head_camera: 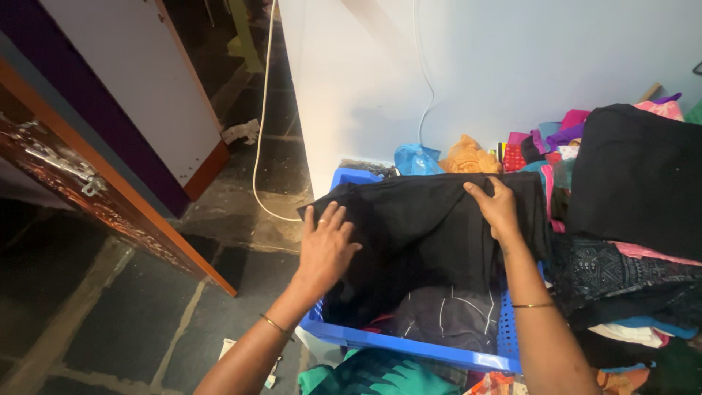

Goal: The person folds several garments from a blue basket, including a white cloth, a black top, and a red shirt, placing each folded item on a nearby surface. The person handles each item one at a time, smoothing and folding them neatly.

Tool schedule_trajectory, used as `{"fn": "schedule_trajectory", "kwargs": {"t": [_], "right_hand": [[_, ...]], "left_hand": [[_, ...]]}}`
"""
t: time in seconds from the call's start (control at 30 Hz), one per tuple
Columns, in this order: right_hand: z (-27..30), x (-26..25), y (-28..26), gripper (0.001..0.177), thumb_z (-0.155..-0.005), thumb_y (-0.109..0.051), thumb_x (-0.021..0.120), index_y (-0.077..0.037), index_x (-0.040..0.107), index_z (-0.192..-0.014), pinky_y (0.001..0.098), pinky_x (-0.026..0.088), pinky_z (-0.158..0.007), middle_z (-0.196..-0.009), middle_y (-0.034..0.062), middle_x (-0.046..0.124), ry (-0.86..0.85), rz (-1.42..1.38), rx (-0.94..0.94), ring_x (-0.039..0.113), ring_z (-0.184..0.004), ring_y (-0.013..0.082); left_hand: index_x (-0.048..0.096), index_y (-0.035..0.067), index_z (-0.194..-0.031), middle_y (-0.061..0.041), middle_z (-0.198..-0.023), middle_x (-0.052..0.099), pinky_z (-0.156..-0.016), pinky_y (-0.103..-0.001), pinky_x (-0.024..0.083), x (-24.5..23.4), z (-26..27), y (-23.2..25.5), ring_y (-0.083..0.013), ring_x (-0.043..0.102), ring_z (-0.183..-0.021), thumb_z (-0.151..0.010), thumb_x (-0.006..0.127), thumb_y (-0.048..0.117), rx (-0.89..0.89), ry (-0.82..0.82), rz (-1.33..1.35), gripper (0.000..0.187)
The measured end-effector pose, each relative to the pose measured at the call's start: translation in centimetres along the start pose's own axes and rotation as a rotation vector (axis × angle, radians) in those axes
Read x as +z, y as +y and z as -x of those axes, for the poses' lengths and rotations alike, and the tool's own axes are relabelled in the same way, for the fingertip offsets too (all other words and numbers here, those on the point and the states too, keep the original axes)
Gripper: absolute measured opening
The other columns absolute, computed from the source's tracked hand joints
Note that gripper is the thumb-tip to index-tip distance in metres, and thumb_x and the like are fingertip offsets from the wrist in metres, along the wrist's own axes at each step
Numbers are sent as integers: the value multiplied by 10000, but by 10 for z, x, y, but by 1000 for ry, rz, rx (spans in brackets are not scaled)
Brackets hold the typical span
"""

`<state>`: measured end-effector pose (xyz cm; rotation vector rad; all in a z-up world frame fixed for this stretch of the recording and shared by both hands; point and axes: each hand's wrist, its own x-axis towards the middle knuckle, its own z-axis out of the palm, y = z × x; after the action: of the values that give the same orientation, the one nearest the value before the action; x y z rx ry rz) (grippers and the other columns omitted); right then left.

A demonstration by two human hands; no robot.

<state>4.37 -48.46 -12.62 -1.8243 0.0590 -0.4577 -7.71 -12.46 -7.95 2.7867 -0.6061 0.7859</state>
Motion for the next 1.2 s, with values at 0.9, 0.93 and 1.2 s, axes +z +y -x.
{"fn": "schedule_trajectory", "kwargs": {"t": [0.9,0.93,1.2], "right_hand": [[-16,-90,-6,1165,-609,-469,980,-74,376,-1523,533,371,-1053,-1499,225,449,-30,1000,-90,424,-1328,439],[-18,-103,6,1270,-555,-446,1008,-48,324,-1549,527,346,-1065,-1521,251,405,-64,902,-90,374,-1343,456],[-26,-92,47,1019,-468,-360,961,-31,553,-1342,457,464,-1071,-1318,187,648,-122,462,196,572,-1309,378]], "left_hand": [[652,12,-1201,-121,-1046,754,-801,-363,595,60,-7,32,-238,727,-905,-858,733,130,-1031,118,1735,372],[658,9,-1200,-123,-1045,755,-798,-367,594,55,-5,29,-237,729,-905,-863,728,141,-1041,116,1745,369],[681,35,-1195,-114,-1071,750,-815,-372,593,28,0,21,-216,729,-921,-874,723,207,-1029,171,1793,366]]}}
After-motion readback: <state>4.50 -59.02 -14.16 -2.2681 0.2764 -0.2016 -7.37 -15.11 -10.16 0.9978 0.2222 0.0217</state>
